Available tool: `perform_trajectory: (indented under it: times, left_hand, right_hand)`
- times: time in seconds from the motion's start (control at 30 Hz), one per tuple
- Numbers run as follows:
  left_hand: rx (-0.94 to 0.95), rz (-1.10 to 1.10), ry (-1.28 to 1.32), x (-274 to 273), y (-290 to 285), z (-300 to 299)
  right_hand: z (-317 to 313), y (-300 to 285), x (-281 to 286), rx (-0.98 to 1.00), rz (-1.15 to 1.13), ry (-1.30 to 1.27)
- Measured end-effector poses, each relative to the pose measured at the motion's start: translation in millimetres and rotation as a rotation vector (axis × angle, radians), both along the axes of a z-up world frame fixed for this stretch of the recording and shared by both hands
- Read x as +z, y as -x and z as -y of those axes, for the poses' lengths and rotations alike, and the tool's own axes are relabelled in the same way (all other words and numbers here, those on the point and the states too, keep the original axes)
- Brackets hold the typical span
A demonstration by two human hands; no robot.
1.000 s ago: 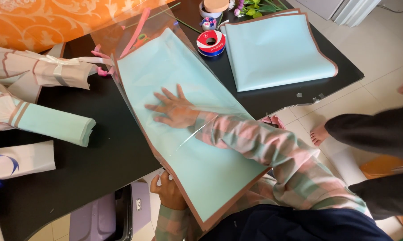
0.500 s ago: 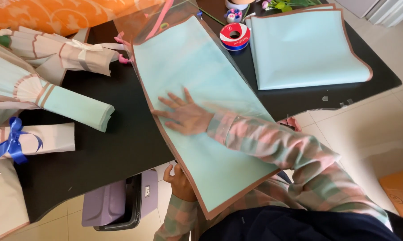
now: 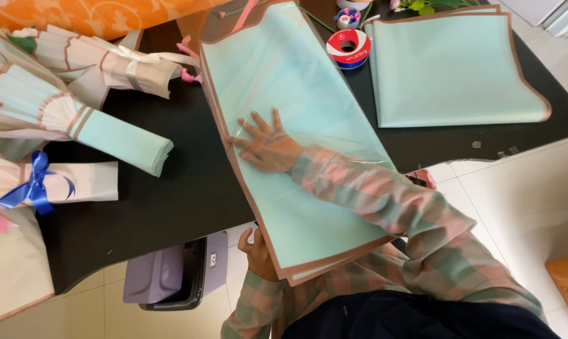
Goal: The person organizes and folds sheets of light blue and brown wrapping paper on a table next to floral bouquets, eventually using scissors to cut a sheet.
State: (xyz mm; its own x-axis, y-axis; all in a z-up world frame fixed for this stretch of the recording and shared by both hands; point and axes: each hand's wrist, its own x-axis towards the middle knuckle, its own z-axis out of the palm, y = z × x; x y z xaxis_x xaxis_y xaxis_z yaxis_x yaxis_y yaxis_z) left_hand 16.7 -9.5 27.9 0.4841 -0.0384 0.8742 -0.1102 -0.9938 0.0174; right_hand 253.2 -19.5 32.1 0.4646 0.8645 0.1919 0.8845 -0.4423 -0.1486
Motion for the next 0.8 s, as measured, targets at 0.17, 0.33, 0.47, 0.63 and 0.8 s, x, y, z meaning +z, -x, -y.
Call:
perform_trajectory:
  times: [0.17, 0.33, 0.47, 0.63, 0.8]
  left_hand:
    - [0.008, 0.026, 0.034, 1, 2, 1]
    - [0.022, 0.093, 0.048, -7, -2, -1]
    - [-0.086, 0.118, 0.067, 8, 0, -3]
    - [-0.003, -0.135, 0.061, -37, 12, -10]
    - [0.003, -0.062, 0.051, -15, 9, -2]
  right_hand:
    - [19, 30, 17, 0.115, -0.051, 0.0]
    - [81, 70, 10, 0.212, -0.13, 0.069]
    - [165, 130, 57, 0.379, 0.071, 0.092]
    - [228, 171, 49, 0.226, 0.395, 0.112]
    - [242, 180, 37, 0.197, 0.425, -0.026]
